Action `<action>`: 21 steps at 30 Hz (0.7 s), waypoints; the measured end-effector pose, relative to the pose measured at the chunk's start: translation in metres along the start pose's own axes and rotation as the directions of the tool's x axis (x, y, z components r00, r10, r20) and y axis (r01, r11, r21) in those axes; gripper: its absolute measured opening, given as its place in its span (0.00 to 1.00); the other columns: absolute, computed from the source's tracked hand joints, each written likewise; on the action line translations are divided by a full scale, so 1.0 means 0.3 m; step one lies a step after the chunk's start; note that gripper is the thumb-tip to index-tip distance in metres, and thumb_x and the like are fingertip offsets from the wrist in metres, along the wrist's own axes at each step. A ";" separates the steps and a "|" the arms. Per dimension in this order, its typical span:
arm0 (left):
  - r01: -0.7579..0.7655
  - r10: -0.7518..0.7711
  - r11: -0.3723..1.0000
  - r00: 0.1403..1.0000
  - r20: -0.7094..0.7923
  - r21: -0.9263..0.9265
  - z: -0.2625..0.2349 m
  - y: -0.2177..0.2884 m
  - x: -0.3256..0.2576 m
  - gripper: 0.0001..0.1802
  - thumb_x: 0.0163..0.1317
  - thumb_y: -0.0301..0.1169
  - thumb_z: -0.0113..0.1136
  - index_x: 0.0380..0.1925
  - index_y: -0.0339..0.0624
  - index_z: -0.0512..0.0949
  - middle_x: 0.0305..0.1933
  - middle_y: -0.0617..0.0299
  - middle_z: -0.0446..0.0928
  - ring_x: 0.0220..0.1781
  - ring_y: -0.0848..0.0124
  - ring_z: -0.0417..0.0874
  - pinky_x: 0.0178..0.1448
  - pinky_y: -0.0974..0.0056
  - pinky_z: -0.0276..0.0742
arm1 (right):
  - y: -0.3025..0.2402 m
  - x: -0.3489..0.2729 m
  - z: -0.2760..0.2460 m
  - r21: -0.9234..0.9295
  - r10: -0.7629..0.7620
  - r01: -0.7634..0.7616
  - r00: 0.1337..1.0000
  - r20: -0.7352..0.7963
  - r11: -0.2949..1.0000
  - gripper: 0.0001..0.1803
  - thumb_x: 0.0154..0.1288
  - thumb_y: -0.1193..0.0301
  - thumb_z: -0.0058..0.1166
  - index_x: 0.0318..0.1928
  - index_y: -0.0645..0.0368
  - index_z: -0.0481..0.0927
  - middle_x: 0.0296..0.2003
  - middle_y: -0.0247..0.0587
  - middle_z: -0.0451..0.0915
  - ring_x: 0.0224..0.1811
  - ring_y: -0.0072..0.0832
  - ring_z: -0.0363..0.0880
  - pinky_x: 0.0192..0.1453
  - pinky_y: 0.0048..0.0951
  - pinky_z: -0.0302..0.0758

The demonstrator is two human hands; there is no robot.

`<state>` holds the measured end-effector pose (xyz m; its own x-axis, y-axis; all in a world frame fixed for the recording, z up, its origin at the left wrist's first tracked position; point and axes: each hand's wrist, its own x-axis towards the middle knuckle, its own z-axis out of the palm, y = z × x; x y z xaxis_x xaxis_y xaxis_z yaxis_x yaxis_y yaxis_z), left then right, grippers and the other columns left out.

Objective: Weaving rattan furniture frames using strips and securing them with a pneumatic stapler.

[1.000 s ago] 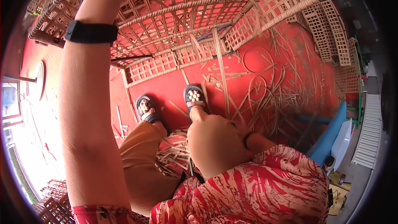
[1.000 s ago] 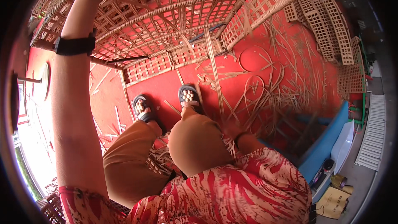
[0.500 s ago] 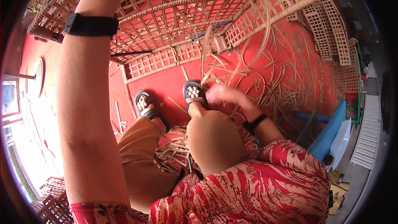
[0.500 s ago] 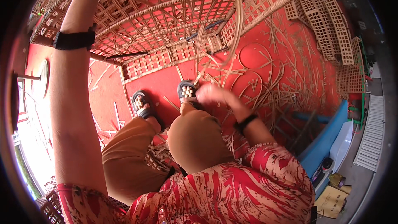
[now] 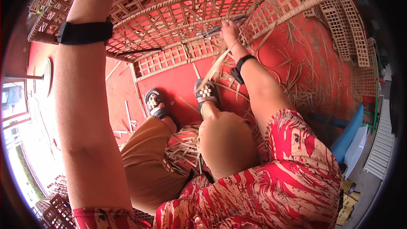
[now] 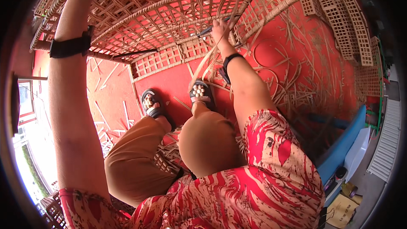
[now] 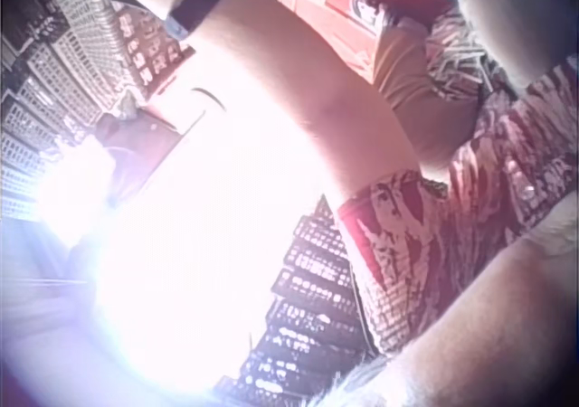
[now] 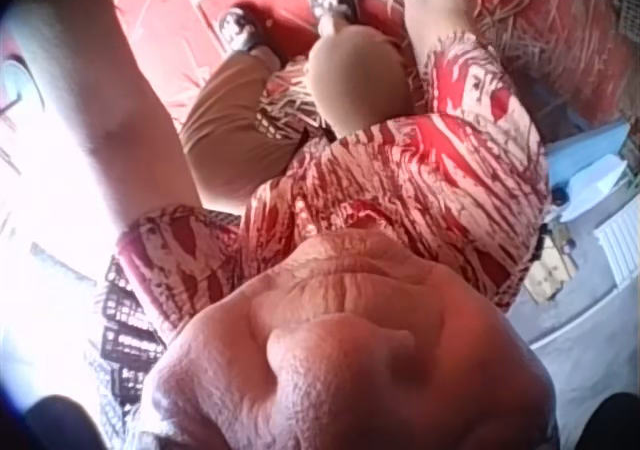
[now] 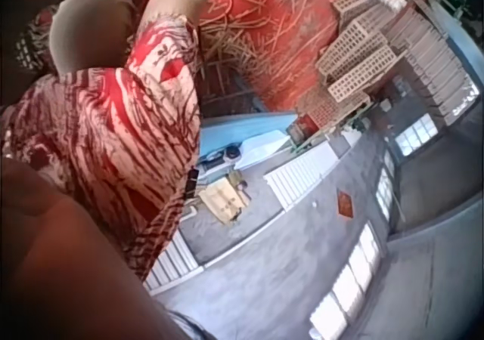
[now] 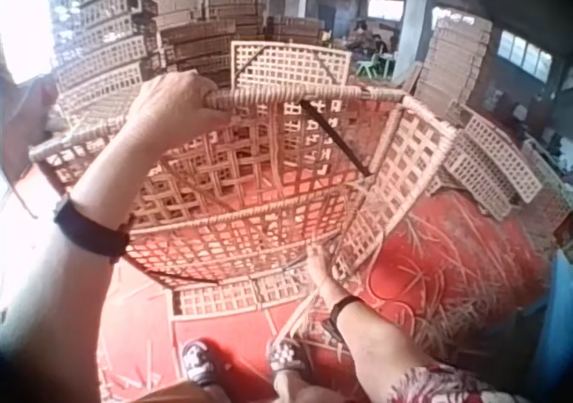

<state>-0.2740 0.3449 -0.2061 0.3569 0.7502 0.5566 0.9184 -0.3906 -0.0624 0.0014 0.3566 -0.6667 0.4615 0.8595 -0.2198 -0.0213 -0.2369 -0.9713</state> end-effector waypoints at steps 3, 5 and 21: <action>0.026 -0.030 0.998 0.998 0.058 0.058 0.000 -0.050 -0.022 0.22 0.56 0.50 0.69 0.37 0.42 0.85 0.35 0.53 0.85 0.39 0.61 0.86 0.47 0.55 0.81 | 0.154 -0.267 -0.034 -0.118 0.174 -0.164 0.981 0.083 0.979 0.06 0.61 0.71 0.55 0.39 0.56 0.80 0.25 0.49 0.78 0.27 0.45 0.81 0.29 0.47 0.76; 0.027 -0.026 1.000 0.998 0.057 -0.016 -0.012 0.006 0.006 0.22 0.56 0.50 0.69 0.38 0.42 0.85 0.36 0.52 0.85 0.41 0.59 0.86 0.48 0.55 0.80 | 0.408 -0.456 -0.388 -0.839 -0.161 0.248 0.968 0.193 0.485 0.10 0.66 0.63 0.54 0.40 0.56 0.81 0.25 0.48 0.78 0.29 0.45 0.81 0.31 0.48 0.76; -0.020 0.020 1.000 0.998 0.054 -0.007 -0.114 0.092 -0.004 0.24 0.55 0.50 0.69 0.39 0.41 0.85 0.35 0.50 0.85 0.41 0.55 0.86 0.47 0.52 0.80 | 0.302 -1.543 -0.952 -0.881 0.681 -0.213 0.716 0.153 0.423 0.19 0.70 0.61 0.55 0.54 0.59 0.78 0.47 0.50 0.82 0.49 0.37 0.82 0.53 0.39 0.76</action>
<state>-0.2549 0.3150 -0.1804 0.3839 0.7701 0.5095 0.9101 -0.4088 -0.0679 0.0391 -0.1921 -0.6271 0.1802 0.5239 -0.8325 0.6737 -0.6825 -0.2836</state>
